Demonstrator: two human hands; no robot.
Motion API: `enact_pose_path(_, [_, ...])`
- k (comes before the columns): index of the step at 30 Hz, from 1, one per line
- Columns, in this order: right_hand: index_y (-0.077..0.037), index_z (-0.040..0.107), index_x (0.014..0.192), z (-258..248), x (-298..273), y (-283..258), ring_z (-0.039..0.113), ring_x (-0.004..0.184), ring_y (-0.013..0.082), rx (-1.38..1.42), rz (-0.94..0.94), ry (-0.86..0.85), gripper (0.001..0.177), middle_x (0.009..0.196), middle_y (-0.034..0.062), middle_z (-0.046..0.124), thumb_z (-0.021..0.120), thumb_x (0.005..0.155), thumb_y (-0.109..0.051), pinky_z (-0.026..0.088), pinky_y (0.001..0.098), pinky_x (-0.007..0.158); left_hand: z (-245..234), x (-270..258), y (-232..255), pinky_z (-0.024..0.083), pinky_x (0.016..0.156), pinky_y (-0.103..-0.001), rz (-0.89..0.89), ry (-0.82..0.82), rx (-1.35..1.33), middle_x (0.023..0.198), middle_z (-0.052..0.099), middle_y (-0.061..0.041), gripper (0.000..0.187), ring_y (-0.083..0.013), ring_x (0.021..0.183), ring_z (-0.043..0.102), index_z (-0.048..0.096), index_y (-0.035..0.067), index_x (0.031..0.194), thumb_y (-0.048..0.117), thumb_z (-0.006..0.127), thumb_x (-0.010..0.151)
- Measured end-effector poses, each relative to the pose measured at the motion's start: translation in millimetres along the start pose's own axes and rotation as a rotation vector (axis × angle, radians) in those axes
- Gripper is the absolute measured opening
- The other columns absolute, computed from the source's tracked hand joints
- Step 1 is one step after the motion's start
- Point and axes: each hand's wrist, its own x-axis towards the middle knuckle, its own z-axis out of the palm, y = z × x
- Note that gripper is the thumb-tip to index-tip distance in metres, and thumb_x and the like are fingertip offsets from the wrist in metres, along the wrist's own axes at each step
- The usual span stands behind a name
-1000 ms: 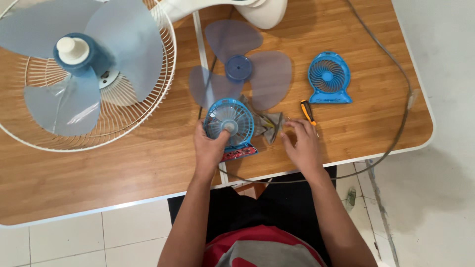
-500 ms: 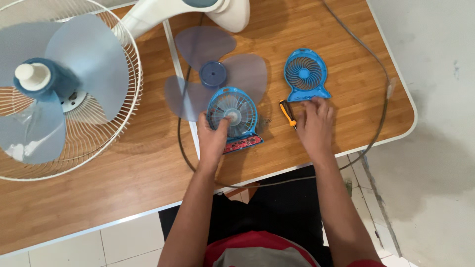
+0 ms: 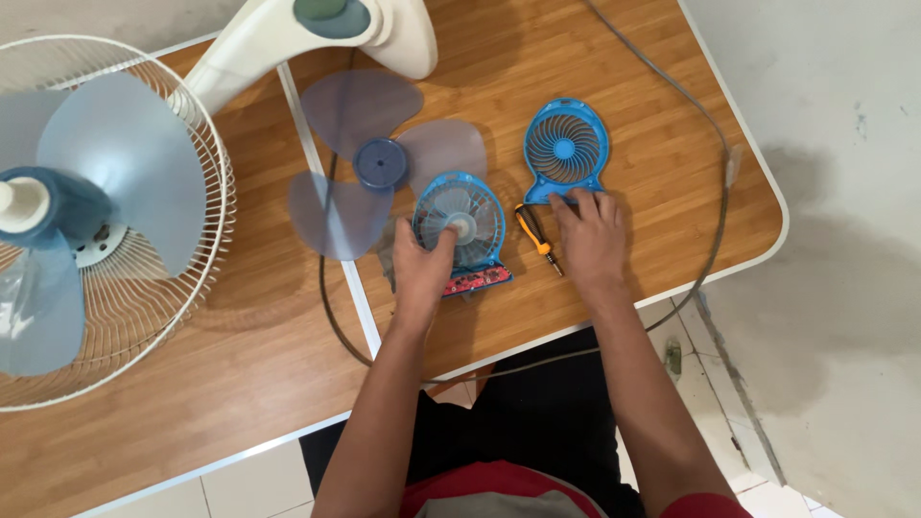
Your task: The person disassembles a small blue portable fan using a screwdriver, removes the front grille, and then reassembles it. The person also removes the central cap and hub from a larger standing fan blade assembly.
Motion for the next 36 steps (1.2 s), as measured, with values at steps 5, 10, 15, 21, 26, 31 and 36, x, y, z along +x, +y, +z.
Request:
enact_pose_path(5, [-0.017,0.078,0.111,8.5,2.0,5.5,0.057,0.111,0.028,0.049,0.014,0.032,0.019,0.114,0.0026,0.065,0.076,0.092,-0.018,0.048,0.045,0.094,4.1,-2.9,-2.0,0.054,0.085,-0.035,0.047,0.0,-0.029,0.099,0.073,-0.014,0.035,-0.0211,0.091,0.069,0.061,0.0,0.11,0.018,0.076,0.085])
enact_pose_path(10, [-0.012,0.076,0.109,9.6,0.7,8.2,0.058,0.113,0.0272,0.091,-0.04,0.078,0.017,0.117,0.0024,0.068,0.074,0.092,-0.013,0.049,0.0427,0.097,6.1,2.0,-12.3,0.056,0.084,-0.035,0.049,-0.003,-0.045,0.099,0.073,-0.013,0.036,-0.0201,0.09,0.07,0.06,-0.001,0.111,0.017,0.076,0.084])
enact_pose_path(15, [-0.008,0.073,0.11,-7.5,9.7,-0.6,0.061,0.118,0.0258,0.138,-0.029,0.153,0.014,0.125,0.0026,0.072,0.07,0.096,-0.01,0.048,0.0427,0.102,4.1,0.0,-11.8,0.055,0.087,-0.034,0.051,-0.001,-0.086,0.102,0.074,-0.013,0.036,-0.0204,0.093,0.071,0.06,-0.001,0.114,0.017,0.075,0.086])
enact_pose_path(21, [-0.002,0.059,0.124,-40.5,15.3,-28.4,0.064,0.123,0.0293,0.613,0.087,0.198,0.018,0.136,0.0154,0.069,0.058,0.107,-0.007,0.05,0.0399,0.102,-5.5,-1.0,-23.4,0.052,0.086,-0.034,0.035,0.083,-0.052,0.103,0.068,-0.012,0.033,-0.0197,0.094,0.064,0.061,0.0,0.114,0.024,0.071,0.094])
enact_pose_path(26, [0.0,0.057,0.13,-26.6,-2.2,-59.4,0.064,0.102,0.0139,1.093,0.256,0.01,0.026,0.111,0.0106,0.067,0.059,0.108,-0.014,0.053,0.0275,0.09,-22.6,5.8,-35.6,0.047,0.083,-0.03,-0.033,0.031,-0.312,0.099,0.063,-0.008,0.03,-0.0141,0.091,0.055,0.058,0.003,0.113,0.032,0.054,0.105])
enact_pose_path(31, [-0.001,0.05,0.131,-7.0,-19.0,-99.2,0.063,0.115,0.0134,1.58,0.205,-0.094,0.026,0.123,0.0094,0.067,0.06,0.11,-0.014,0.05,0.0288,0.102,-39.6,6.7,-39.5,0.044,0.078,-0.033,-0.081,0.122,-0.217,0.089,0.057,-0.013,0.041,-0.0196,0.084,0.049,0.06,0.0,0.104,0.039,0.049,0.108])
enact_pose_path(36, [-0.001,0.047,0.134,-2.2,-22.5,-127.5,0.065,0.117,0.0152,1.816,0.308,-0.251,0.03,0.127,0.0104,0.066,0.057,0.107,-0.011,0.054,0.0333,0.106,-49.6,8.6,-46.7,0.046,0.086,-0.03,-0.008,0.135,-0.347,0.096,0.063,-0.009,0.049,-0.0171,0.09,0.056,0.062,-0.001,0.108,0.046,0.046,0.107])
